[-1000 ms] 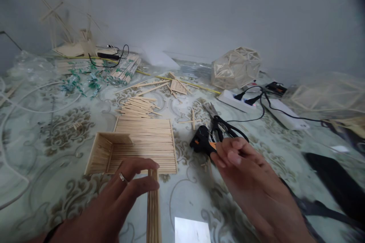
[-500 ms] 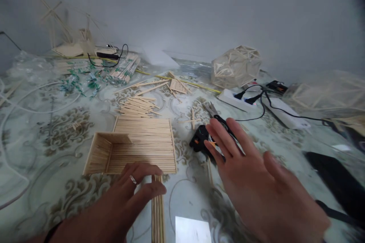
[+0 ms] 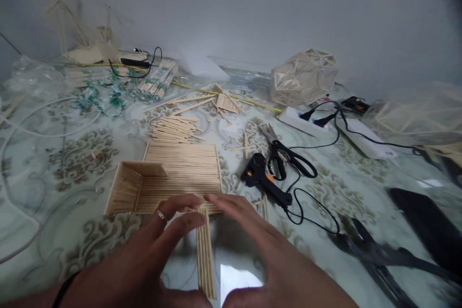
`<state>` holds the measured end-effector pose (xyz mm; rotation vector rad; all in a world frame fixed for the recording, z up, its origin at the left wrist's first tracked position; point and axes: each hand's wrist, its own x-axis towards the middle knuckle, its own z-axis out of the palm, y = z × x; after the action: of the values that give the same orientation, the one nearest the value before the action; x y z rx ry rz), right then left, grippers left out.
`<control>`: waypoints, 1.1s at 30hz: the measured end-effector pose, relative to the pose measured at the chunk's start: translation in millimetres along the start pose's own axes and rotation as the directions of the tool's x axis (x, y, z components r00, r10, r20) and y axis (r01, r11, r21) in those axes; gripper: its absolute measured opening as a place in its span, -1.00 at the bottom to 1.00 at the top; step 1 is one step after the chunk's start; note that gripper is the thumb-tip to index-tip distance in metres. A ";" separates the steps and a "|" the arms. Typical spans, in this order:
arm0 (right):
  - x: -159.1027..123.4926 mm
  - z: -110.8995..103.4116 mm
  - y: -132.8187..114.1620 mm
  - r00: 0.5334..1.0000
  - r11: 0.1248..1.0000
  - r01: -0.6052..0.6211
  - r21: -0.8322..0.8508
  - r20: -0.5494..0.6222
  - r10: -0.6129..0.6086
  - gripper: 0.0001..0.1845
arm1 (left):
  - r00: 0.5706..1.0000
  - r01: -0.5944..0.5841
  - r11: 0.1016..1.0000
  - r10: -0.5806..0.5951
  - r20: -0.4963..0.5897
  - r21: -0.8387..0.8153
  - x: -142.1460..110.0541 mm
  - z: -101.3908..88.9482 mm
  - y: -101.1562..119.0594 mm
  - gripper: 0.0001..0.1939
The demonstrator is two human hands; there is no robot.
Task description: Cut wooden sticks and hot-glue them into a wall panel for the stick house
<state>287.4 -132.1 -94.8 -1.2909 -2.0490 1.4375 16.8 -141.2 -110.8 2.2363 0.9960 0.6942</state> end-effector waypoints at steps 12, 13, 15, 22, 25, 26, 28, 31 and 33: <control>-0.7 8.9 1.7 0.974 0.984 0.167 -0.054 -0.143 -0.173 0.33 | 1.000 0.003 0.995 0.000 0.024 -0.099 -0.9 -5.8 2.1 -0.01; -1.8 9.4 1.7 0.969 0.982 0.180 -0.057 -0.164 -0.187 0.33 | 1.000 0.017 0.995 -0.015 0.028 -0.095 -1.5 -6.5 2.4 -0.01; -4.4 10.3 3.0 0.956 0.979 0.193 -0.058 -0.214 -0.201 0.31 | 0.999 0.037 0.996 -0.034 0.034 -0.080 -1.3 -7.6 3.6 0.01; -6.3 14.1 9.2 0.943 0.973 0.229 -0.035 -0.241 -0.230 0.28 | 1.000 0.025 0.989 -0.022 0.020 -0.145 5.5 -6.3 5.2 0.04; -3.6 14.9 9.4 0.945 0.973 0.231 0.003 -0.240 -0.223 0.24 | 0.999 0.048 0.990 -0.049 -0.009 -0.129 3.7 -7.4 6.5 0.04; -3.1 15.0 9.6 0.946 0.975 0.223 0.026 -0.247 -0.210 0.23 | 0.997 0.068 0.991 -0.070 -0.012 -0.118 2.3 -7.9 6.7 0.03; -2.9 15.0 10.2 0.953 0.977 0.197 0.080 -0.249 -0.171 0.24 | 0.994 0.109 0.987 -0.112 -0.017 -0.117 -0.6 -8.2 6.2 0.01; -3.7 15.5 10.5 0.968 0.978 0.140 0.152 -0.231 -0.103 0.25 | 0.988 0.150 0.975 -0.154 -0.011 -0.165 -3.5 -6.6 2.9 -0.01; -4.1 16.2 10.2 0.969 0.977 0.125 0.172 -0.232 -0.083 0.24 | 0.987 0.155 0.964 -0.161 -0.012 -0.214 -4.0 -4.9 0.3 -0.01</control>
<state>283.4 -144.0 -109.9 -1.1908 -1.7648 1.3346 11.4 -143.1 -108.1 1.9440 1.0493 0.7277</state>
